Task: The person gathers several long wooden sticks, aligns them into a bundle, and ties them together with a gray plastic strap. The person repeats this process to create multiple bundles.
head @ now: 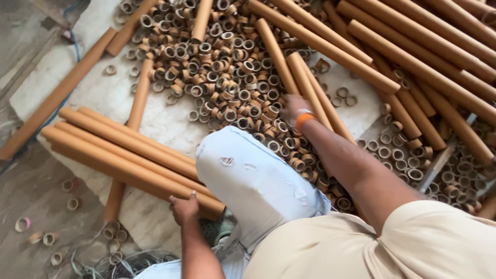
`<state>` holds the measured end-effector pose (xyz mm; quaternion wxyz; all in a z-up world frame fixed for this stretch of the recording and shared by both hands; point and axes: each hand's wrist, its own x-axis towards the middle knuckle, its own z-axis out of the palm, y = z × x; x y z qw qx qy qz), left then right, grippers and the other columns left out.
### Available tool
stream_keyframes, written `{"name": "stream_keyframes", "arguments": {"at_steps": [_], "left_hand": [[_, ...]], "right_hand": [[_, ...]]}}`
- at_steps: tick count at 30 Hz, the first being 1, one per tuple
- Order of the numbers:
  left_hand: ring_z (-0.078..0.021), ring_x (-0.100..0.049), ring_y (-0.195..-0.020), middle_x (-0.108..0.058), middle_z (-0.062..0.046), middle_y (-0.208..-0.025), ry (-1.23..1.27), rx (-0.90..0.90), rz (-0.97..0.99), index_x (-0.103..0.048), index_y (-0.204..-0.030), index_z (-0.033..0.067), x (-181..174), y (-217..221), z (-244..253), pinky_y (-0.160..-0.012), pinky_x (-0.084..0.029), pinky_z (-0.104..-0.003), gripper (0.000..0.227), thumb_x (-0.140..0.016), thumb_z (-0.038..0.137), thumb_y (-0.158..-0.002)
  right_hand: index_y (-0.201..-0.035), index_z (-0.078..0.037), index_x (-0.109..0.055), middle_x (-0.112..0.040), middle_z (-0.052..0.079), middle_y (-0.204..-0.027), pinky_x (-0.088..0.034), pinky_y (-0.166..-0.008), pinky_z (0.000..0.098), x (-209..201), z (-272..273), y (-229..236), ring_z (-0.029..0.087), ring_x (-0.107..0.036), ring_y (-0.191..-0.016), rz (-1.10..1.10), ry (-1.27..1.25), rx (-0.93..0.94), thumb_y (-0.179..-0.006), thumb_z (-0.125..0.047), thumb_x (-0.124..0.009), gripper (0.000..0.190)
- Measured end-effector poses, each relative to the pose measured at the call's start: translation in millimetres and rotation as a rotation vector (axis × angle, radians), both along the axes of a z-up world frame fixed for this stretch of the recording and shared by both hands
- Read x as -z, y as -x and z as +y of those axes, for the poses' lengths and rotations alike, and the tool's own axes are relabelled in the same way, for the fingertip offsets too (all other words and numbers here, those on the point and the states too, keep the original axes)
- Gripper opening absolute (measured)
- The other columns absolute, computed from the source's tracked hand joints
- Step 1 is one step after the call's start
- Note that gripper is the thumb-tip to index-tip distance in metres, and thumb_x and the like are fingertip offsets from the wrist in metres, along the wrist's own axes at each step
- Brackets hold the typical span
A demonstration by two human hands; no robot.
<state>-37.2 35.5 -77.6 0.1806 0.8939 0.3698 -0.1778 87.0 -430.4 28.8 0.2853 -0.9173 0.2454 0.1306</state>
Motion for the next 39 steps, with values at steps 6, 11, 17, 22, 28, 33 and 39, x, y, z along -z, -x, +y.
{"name": "stream_keyframes", "arguments": {"at_steps": [6, 11, 17, 22, 28, 33, 39], "left_hand": [[-0.0408, -0.052, -0.132, -0.057, -0.023, -0.140, 0.083, 0.118, -0.131, -0.045, -0.147, 0.0030, 11, 2, 7, -0.110, -0.043, -0.048, 0.086, -0.081, 0.047, -0.082], [-0.0423, -0.054, -0.127, -0.055, -0.026, -0.139, 0.128, 0.181, -0.193, -0.054, -0.140, 0.0010, 29, -2, 7, -0.109, -0.044, -0.047, 0.073, -0.080, 0.042, -0.085], [-0.0422, -0.056, -0.123, -0.061, -0.026, -0.129, 0.126, 0.262, -0.317, -0.057, -0.135, -0.0005, 51, -7, 13, -0.107, -0.046, -0.047, 0.068, -0.081, 0.040, -0.085], [-0.0220, -0.068, -0.100, -0.069, -0.017, -0.114, 0.690, 0.033, -0.579, -0.054, -0.136, -0.0021, 64, -24, -11, -0.087, -0.057, -0.034, 0.063, -0.080, 0.026, -0.087], [-0.0140, -0.064, -0.102, -0.067, -0.008, -0.118, 1.155, -0.118, -0.974, -0.049, -0.144, -0.0038, 27, -58, -39, -0.086, -0.053, -0.027, 0.061, -0.076, 0.016, -0.094], [-0.0231, -0.060, -0.111, -0.062, -0.016, -0.125, 0.811, 0.074, -0.960, -0.049, -0.144, -0.0043, -37, -64, -63, -0.100, -0.050, -0.034, 0.074, -0.087, 0.020, -0.086], [-0.0303, -0.065, -0.121, -0.068, -0.019, -0.130, 0.794, -0.095, -0.711, -0.049, -0.139, -0.0017, -64, -29, -69, -0.102, -0.051, -0.038, 0.073, -0.082, 0.027, -0.080]], "right_hand": [[-0.142, 0.000, -0.049, -0.070, 0.027, -0.121, -0.059, -0.089, 0.0456, 89, -108, 173, 0.041, -0.077, -0.103, 0.545, -0.040, 0.235, -0.086, -0.043, -0.081, 0.078], [-0.133, 0.000, -0.058, -0.069, 0.024, -0.121, -0.056, -0.096, 0.0405, 131, -106, 193, 0.034, -0.070, -0.111, 0.348, -0.146, 0.035, -0.079, -0.039, -0.087, 0.073], [-0.129, -0.008, -0.060, -0.072, 0.016, -0.115, -0.058, -0.090, 0.0427, 99, -53, 104, 0.028, -0.072, -0.103, 0.210, -0.350, -0.098, -0.083, -0.031, -0.082, 0.056], [-0.124, -0.006, -0.062, -0.069, 0.010, -0.099, -0.057, -0.073, 0.0357, 4, 54, -35, 0.017, -0.064, -0.085, -0.234, -0.526, -0.361, -0.088, -0.020, -0.080, 0.042], [-0.133, -0.002, -0.053, -0.069, 0.005, -0.106, -0.062, -0.082, 0.0311, -98, 224, -144, 0.013, -0.068, -0.094, -0.448, -0.906, -0.742, -0.098, -0.017, -0.075, 0.044], [-0.136, 0.001, -0.057, -0.075, 0.009, -0.113, -0.061, -0.091, 0.0352, -102, 348, -133, 0.018, -0.071, -0.100, -0.419, -1.096, -0.766, -0.097, -0.023, -0.077, 0.049], [-0.123, 0.001, -0.058, -0.072, 0.015, -0.105, -0.057, -0.085, 0.0361, -13, 358, -34, 0.023, -0.069, -0.096, -0.059, -0.588, -0.640, -0.087, -0.028, -0.079, 0.051]]}}
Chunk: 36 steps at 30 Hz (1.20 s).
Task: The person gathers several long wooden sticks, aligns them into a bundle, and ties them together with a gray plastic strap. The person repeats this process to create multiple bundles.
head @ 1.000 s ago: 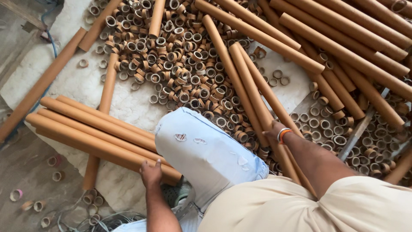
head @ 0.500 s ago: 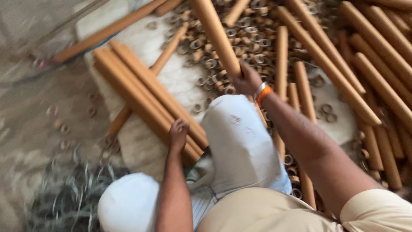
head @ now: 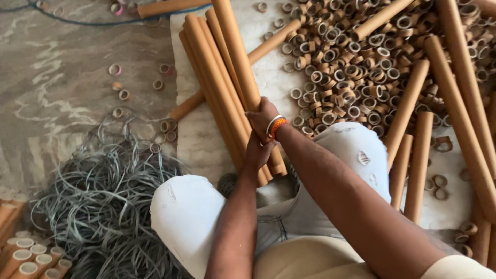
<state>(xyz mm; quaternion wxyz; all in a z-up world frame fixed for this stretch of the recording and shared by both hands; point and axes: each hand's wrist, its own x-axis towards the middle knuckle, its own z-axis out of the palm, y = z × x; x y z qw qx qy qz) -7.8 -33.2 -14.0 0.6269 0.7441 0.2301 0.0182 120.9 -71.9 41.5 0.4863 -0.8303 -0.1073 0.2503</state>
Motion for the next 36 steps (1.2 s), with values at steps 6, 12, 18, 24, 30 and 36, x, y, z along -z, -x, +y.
{"name": "stream_keyframes", "arguments": {"at_steps": [6, 12, 18, 24, 30, 36], "left_hand": [[-0.0310, -0.062, -0.125, -0.065, -0.020, -0.133, -0.078, 0.211, 0.125, -0.049, -0.139, -0.0014, 10, 5, 17, -0.103, -0.050, -0.039, 0.074, -0.083, 0.031, -0.081], [-0.0339, -0.065, -0.120, -0.069, -0.018, -0.128, -0.209, 0.244, 0.579, -0.058, -0.132, 0.0054, 21, 8, 46, -0.100, -0.052, -0.043, 0.062, -0.077, 0.040, -0.085], [-0.0385, -0.063, -0.120, -0.070, -0.016, -0.129, -0.372, 0.030, 0.683, -0.060, -0.130, 0.0150, 55, 12, 57, -0.098, -0.050, -0.050, 0.043, -0.063, 0.040, -0.096], [-0.0417, -0.062, -0.119, -0.061, -0.020, -0.136, -0.472, -0.209, 0.558, -0.052, -0.139, 0.0133, 80, 15, 54, -0.096, -0.051, -0.052, 0.054, -0.066, 0.034, -0.091], [-0.0428, -0.057, -0.123, -0.057, -0.024, -0.134, -0.368, -0.181, 0.639, -0.044, -0.145, 0.0082, 82, 12, 51, -0.100, -0.049, -0.051, 0.073, -0.075, 0.041, -0.087], [-0.0433, -0.058, -0.120, -0.059, -0.024, -0.133, -0.537, -0.259, 0.306, -0.050, -0.140, 0.0059, 82, 10, 51, -0.098, -0.049, -0.051, 0.063, -0.074, 0.033, -0.088]], "right_hand": [[-0.122, 0.003, -0.055, -0.071, 0.018, -0.103, -0.057, -0.086, 0.0399, 31, 4, 10, 0.028, -0.070, -0.099, 0.223, 0.153, 0.004, -0.087, -0.028, -0.078, 0.052], [-0.127, -0.011, -0.057, -0.068, 0.015, -0.111, -0.050, -0.098, 0.0373, 62, 13, 24, 0.031, -0.065, -0.107, -0.493, 0.821, -1.055, -0.072, -0.034, -0.085, 0.066], [-0.114, 0.006, -0.062, -0.069, 0.028, -0.110, -0.055, -0.092, 0.0444, 131, 11, 44, 0.040, -0.068, -0.105, 0.085, 0.335, -0.015, -0.079, -0.034, -0.078, 0.056], [-0.107, 0.002, -0.072, -0.070, 0.031, -0.113, -0.053, -0.098, 0.0471, 166, 6, 42, 0.046, -0.067, -0.108, 0.002, 0.547, -0.026, -0.096, -0.034, -0.068, 0.037], [-0.113, 0.001, -0.065, -0.066, 0.029, -0.116, -0.053, -0.096, 0.0462, 157, 0, 39, 0.043, -0.066, -0.108, 0.050, 0.569, -0.090, -0.080, -0.030, -0.080, 0.048], [-0.110, -0.012, -0.072, -0.070, 0.015, -0.119, -0.052, -0.102, 0.0430, 126, 15, 27, 0.040, -0.062, -0.117, -0.308, 0.771, -0.545, -0.089, -0.025, -0.072, 0.025]]}}
